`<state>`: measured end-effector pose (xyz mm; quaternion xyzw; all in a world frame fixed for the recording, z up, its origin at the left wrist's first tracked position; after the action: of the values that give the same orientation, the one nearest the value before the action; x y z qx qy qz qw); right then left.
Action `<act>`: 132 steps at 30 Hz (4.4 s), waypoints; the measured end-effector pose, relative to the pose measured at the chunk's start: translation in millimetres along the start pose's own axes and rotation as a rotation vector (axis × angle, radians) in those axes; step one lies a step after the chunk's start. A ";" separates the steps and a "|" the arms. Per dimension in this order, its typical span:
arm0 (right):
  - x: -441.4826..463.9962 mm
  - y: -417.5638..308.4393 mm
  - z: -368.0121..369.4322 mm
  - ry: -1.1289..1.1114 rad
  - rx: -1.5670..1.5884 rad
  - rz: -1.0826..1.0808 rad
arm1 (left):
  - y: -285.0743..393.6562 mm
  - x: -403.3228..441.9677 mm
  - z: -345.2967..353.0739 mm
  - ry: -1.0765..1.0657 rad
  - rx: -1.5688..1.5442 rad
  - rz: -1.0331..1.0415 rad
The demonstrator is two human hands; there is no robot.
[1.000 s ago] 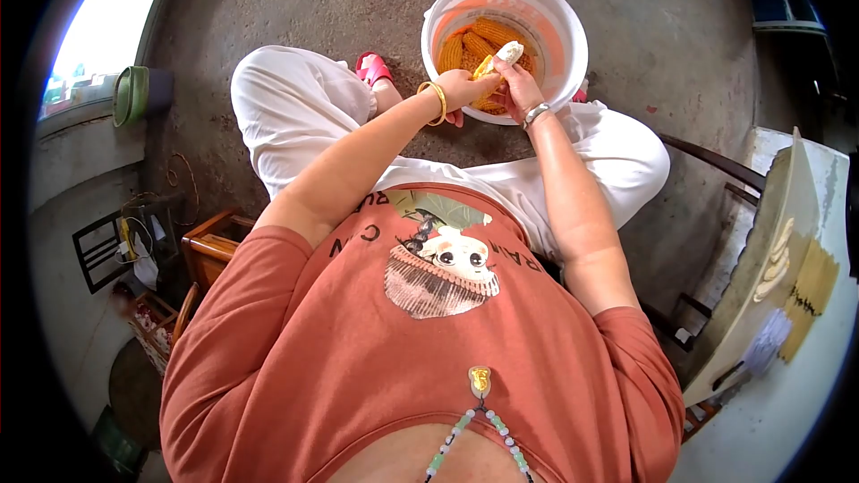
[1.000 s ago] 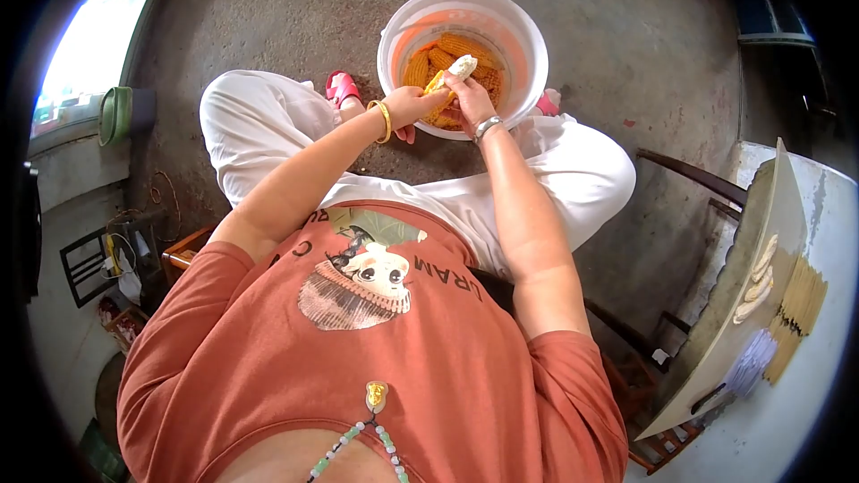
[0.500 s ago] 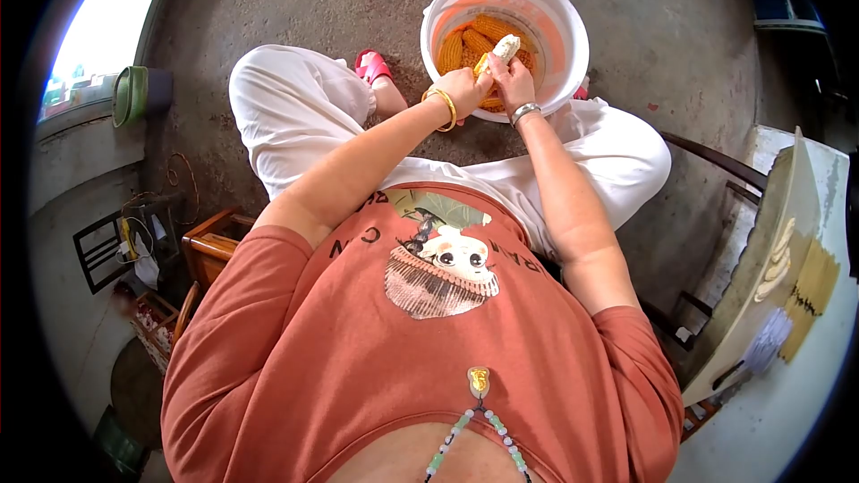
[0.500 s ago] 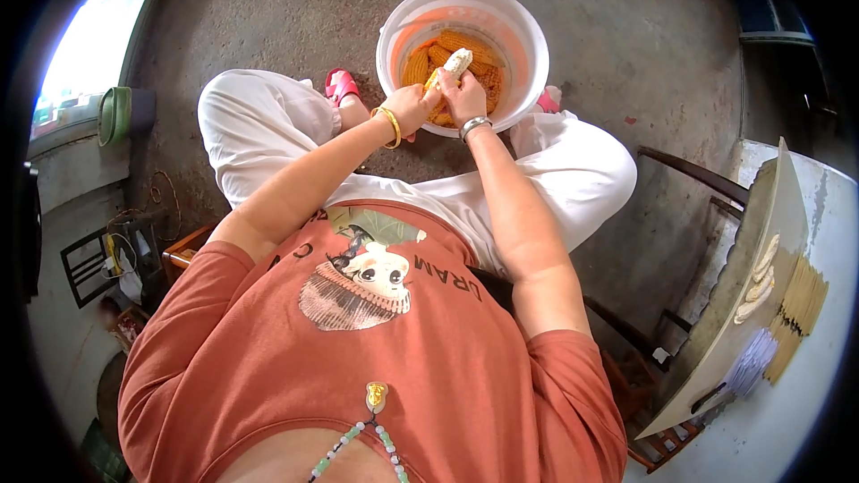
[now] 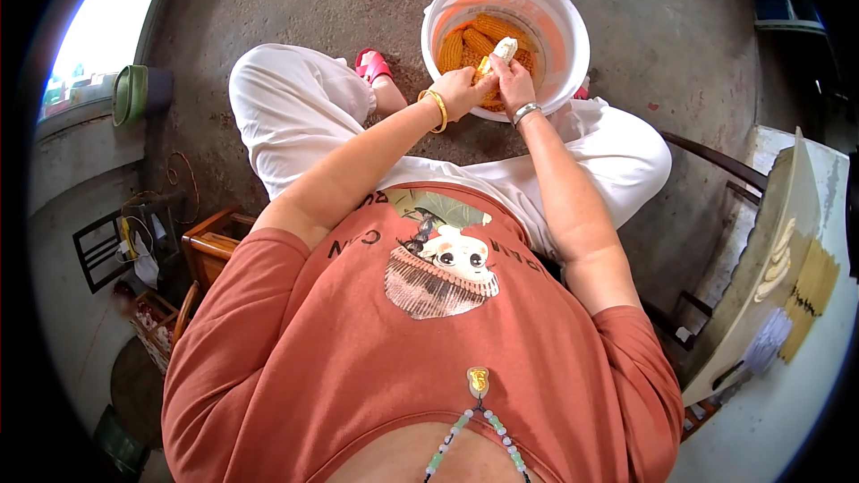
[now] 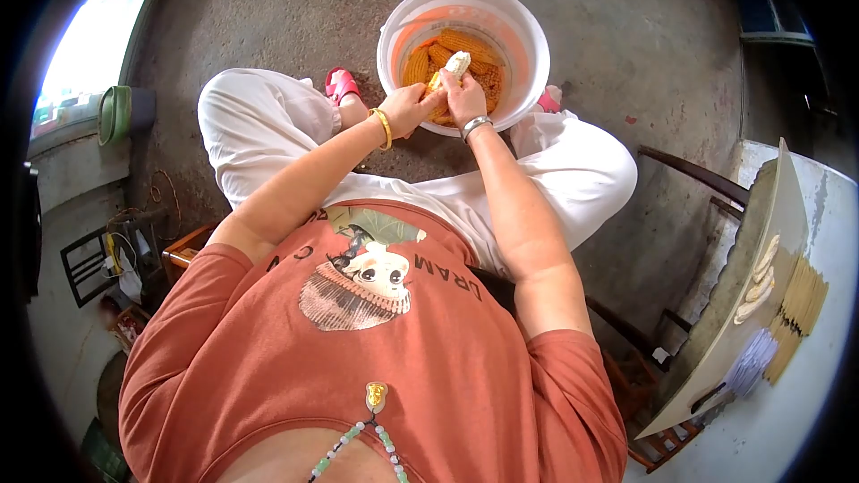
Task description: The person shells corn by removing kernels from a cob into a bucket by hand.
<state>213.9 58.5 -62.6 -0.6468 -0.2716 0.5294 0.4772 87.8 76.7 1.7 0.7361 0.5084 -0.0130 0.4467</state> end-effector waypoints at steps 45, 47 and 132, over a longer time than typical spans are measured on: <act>1.2 -25.4 -20.0 0.133 -0.131 -0.163 | -2.2 11.2 17.8 -0.195 -0.577 -0.202; 3.9 -21.9 -17.4 0.120 -0.143 -0.181 | -0.9 9.9 14.4 -0.174 -0.540 -0.196; -5.2 -45.2 -30.9 0.245 -0.517 -0.246 | 10.7 27.5 -25.8 0.263 0.345 0.143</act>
<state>248.5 61.8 -20.0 -0.7681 -0.4137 0.2991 0.3864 98.0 113.5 11.0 0.8310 0.4990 0.0280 0.2441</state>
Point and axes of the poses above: each hand's wrist, its own x-axis towards the middle knuckle, its own z-axis out of the palm, y = z × x, the point moved 8 cm from there along x, towards the middle knuckle, and after that the axes turned 2 degrees about x, right-handed, at the moved point
